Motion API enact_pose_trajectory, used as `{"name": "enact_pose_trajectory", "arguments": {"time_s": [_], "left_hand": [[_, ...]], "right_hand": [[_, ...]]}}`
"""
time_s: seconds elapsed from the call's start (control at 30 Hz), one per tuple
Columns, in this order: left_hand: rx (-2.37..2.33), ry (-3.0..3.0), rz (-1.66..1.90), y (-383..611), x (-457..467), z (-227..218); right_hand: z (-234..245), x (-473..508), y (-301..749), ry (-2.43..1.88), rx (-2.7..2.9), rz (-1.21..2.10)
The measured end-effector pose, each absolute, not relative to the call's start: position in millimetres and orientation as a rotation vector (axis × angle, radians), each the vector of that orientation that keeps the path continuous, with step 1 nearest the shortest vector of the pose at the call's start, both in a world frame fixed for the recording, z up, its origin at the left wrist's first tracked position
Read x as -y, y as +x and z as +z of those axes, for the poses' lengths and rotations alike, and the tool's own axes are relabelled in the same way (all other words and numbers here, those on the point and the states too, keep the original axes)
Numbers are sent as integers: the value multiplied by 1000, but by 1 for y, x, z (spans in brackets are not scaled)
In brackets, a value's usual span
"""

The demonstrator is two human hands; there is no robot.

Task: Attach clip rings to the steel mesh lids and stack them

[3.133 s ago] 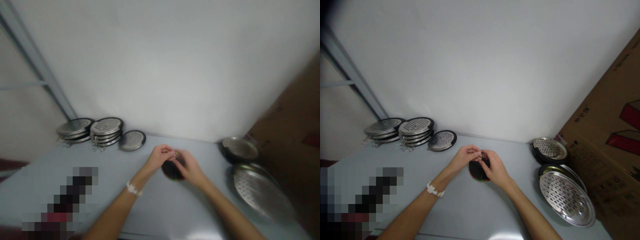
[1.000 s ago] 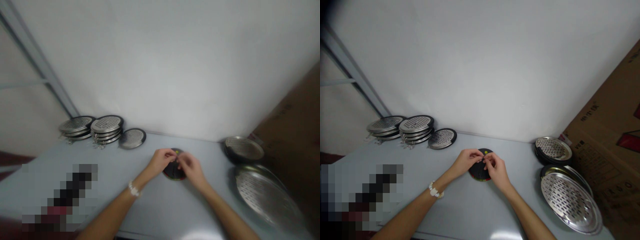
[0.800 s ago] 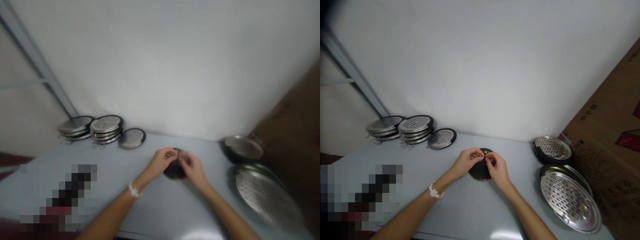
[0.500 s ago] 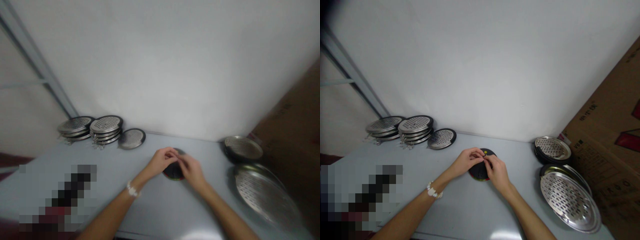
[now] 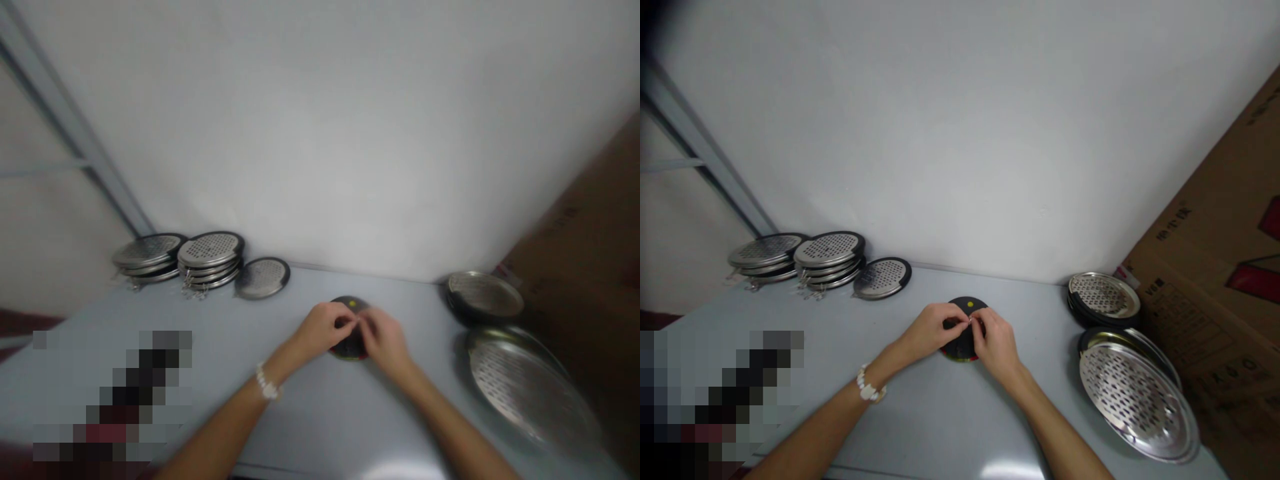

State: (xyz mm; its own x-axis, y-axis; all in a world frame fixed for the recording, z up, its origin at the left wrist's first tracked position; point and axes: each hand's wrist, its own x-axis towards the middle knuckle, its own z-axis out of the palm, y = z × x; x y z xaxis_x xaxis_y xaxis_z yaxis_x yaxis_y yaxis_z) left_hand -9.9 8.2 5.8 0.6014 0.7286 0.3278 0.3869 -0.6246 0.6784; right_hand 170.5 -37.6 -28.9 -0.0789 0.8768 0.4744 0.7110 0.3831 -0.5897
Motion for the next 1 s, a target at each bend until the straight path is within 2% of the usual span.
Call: {"name": "enact_pose_trajectory", "arguments": {"time_s": [1.0], "left_hand": [[-891,2415,898,-6,-7,-3]], "right_hand": [[-24,37,163,-1409,1667,456]]}}
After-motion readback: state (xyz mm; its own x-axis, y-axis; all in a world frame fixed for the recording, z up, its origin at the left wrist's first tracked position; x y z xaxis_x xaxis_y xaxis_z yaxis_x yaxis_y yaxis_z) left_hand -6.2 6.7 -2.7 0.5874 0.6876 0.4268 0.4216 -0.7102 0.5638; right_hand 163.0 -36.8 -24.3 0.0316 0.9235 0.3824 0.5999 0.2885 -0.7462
